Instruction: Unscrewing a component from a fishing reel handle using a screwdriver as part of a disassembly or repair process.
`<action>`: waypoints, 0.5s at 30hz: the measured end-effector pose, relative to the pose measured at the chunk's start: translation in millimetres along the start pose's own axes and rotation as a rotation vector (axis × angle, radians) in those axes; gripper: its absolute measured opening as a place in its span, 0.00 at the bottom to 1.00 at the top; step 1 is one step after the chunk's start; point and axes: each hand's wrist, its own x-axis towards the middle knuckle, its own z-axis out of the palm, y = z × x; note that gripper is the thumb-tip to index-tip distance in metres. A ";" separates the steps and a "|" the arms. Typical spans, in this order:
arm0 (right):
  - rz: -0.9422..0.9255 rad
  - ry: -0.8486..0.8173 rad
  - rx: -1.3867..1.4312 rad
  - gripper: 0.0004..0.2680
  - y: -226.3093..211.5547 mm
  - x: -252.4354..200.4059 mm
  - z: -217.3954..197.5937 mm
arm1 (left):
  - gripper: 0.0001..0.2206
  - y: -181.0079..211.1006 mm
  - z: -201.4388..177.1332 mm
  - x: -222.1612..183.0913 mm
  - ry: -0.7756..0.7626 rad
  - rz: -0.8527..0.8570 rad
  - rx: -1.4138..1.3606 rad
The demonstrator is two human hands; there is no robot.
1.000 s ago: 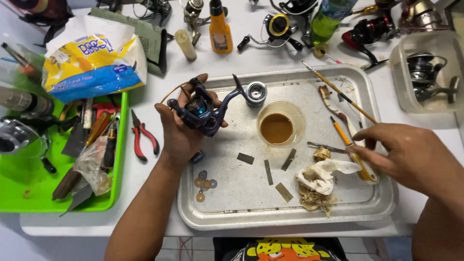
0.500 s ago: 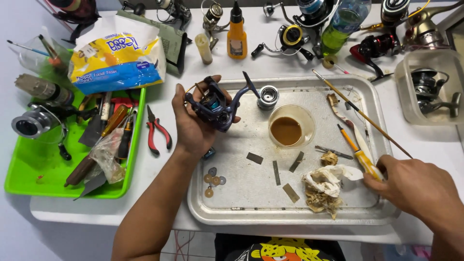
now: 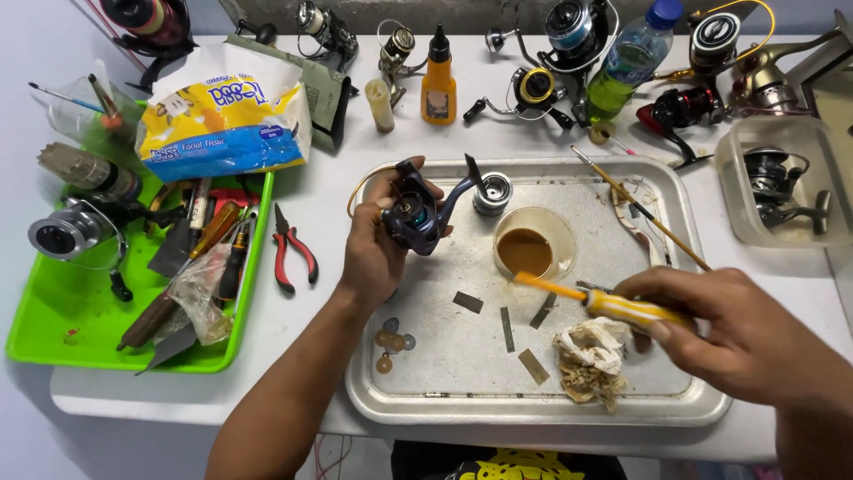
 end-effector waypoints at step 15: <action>-0.113 0.179 -0.018 0.12 -42.2 72.7 54.8 | 0.30 -8.4 2.3 -5.7 -0.123 0.140 0.147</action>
